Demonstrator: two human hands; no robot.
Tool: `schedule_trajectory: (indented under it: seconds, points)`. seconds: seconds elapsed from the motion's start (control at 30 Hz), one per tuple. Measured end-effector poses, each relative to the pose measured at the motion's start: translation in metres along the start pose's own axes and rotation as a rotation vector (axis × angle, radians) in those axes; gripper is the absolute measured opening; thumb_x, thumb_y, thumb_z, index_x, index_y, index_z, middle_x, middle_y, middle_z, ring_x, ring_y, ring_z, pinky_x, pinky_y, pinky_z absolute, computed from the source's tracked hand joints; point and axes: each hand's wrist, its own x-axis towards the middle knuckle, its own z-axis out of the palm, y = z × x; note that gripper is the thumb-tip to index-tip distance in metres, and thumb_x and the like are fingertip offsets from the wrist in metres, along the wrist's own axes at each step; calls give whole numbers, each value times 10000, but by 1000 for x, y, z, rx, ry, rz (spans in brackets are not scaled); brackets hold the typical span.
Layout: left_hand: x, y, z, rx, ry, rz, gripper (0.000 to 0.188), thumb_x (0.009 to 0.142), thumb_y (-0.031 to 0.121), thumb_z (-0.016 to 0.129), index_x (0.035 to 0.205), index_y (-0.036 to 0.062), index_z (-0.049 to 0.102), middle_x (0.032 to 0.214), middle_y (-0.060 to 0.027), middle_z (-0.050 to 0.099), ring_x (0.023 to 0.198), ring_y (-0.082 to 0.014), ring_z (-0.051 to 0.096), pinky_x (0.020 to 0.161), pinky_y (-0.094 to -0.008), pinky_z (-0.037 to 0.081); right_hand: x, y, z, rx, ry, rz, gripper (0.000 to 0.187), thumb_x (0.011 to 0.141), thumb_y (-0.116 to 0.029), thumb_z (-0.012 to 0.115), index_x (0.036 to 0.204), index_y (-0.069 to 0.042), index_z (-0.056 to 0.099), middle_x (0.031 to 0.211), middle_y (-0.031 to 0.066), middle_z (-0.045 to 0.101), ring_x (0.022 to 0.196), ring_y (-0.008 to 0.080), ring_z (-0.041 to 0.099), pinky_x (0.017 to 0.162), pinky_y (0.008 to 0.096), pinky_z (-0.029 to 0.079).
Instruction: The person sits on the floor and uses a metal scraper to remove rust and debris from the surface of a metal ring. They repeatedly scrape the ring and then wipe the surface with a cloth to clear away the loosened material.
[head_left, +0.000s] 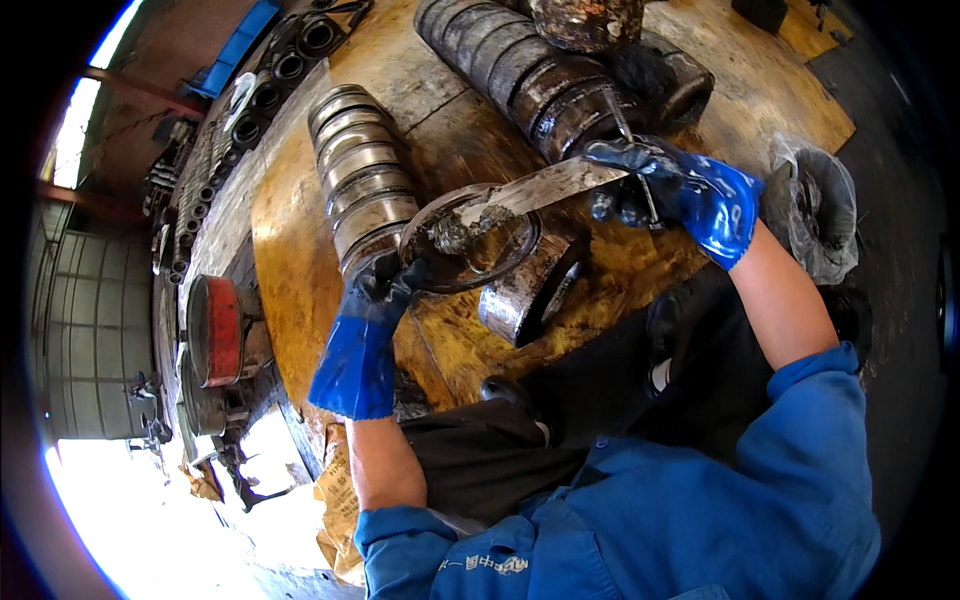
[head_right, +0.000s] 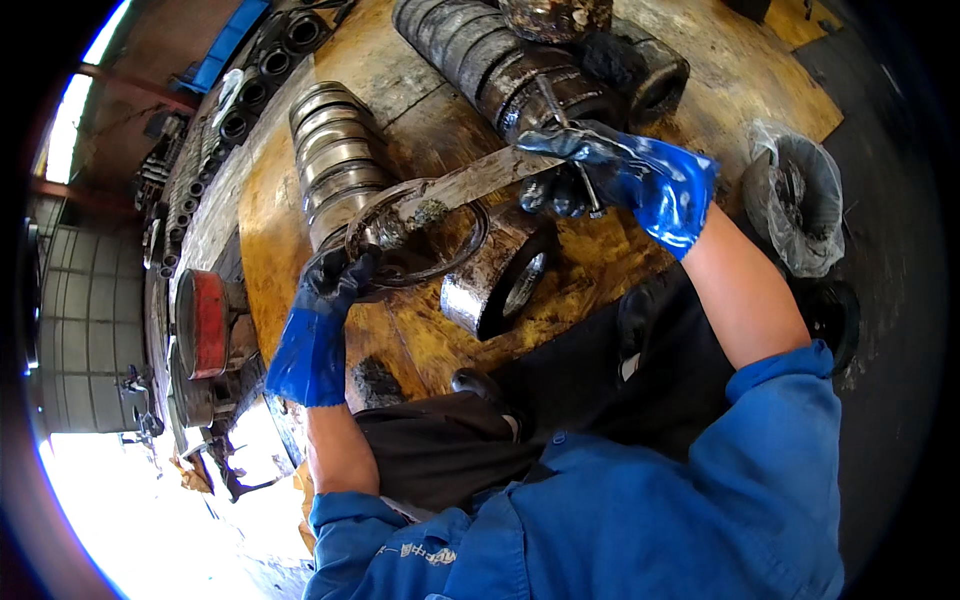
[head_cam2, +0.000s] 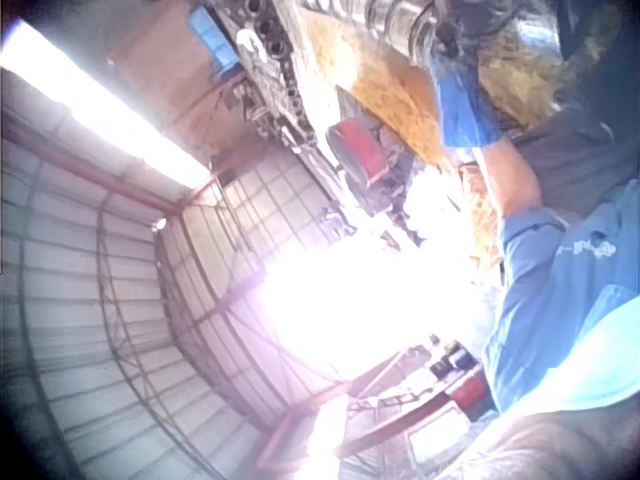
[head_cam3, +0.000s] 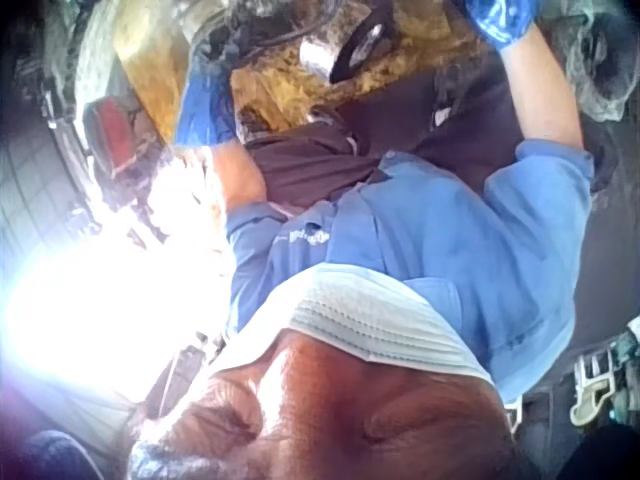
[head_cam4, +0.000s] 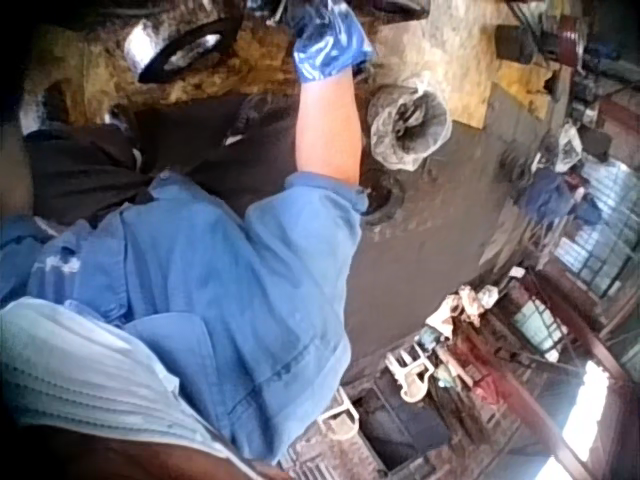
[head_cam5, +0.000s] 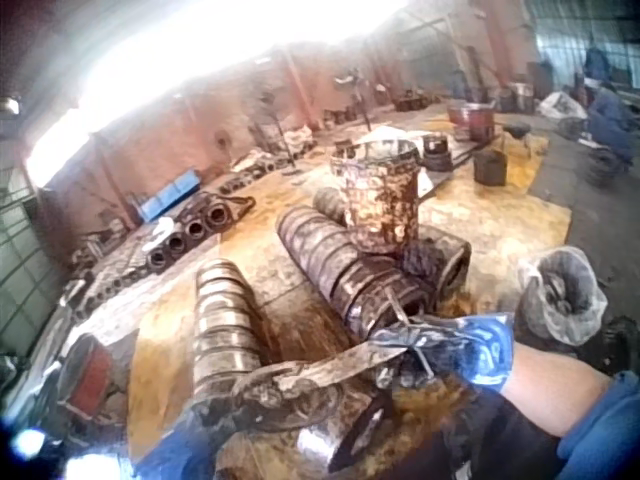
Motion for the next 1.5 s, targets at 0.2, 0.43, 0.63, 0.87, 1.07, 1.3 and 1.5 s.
schedule_trajectory:
  seconds: [0.2, 0.43, 0.63, 0.87, 1.07, 1.3, 1.5]
  points:
    - [7, 1, -5, -76, 29, 13, 316, 904, 194, 694, 1125, -26, 642, 1092, -174, 692, 938, -280, 684, 728, -435, 591, 5, -12, 10, 78, 1, 167, 394, 961, -449, 561, 1021, -77, 674, 785, 128, 720, 431, 182, 590, 371, 289, 462]
    - [6, 19, -2, -499, 220, -163, 219, 908, 149, 687, 1079, 12, 683, 1004, -122, 720, 869, -215, 683, 748, -336, 553, 15, -3, 10, 269, 71, 164, 375, 944, -423, 603, 1059, -69, 650, 742, 146, 700, 437, 203, 598, 365, 308, 446]
    - [1, 26, 6, -543, 218, -178, 316, 893, 206, 704, 1113, -9, 630, 1054, -158, 704, 891, -263, 681, 681, -484, 587, 20, 2, 13, 385, 88, 175, 397, 945, -417, 600, 1112, -58, 626, 740, 168, 682, 437, 214, 588, 361, 309, 437]
    - [0, 14, -1, -405, 152, -73, 268, 916, 222, 682, 1093, 23, 655, 1009, -128, 718, 826, -251, 692, 606, -457, 605, 24, 2, 14, 405, 123, 185, 391, 943, -398, 606, 1090, -38, 638, 737, 174, 683, 428, 215, 586, 344, 303, 433]
    - [2, 12, -6, -267, 25, -116, 225, 911, 175, 693, 1081, 28, 678, 1006, -121, 720, 852, -244, 695, 655, -399, 601, 25, 6, 12, 418, 185, 140, 388, 943, -387, 608, 1058, -19, 650, 724, 169, 683, 411, 197, 582, 333, 279, 424]
    - [6, -2, -3, -63, -137, 0, 254, 929, 182, 668, 1137, 36, 671, 969, -78, 721, 784, -166, 670, 653, -271, 541, 21, 6, 9, 444, 30, 174, 392, 954, -396, 596, 1080, -26, 632, 765, 178, 683, 452, 170, 576, 369, 264, 432]
    - [7, -5, 4, -95, -155, -62, 277, 934, 190, 652, 1163, 34, 655, 1012, -80, 707, 833, -169, 660, 702, -277, 530, 15, 4, 9, 268, -19, 148, 392, 961, -401, 593, 1072, -28, 640, 778, 169, 696, 476, 184, 594, 403, 289, 460]
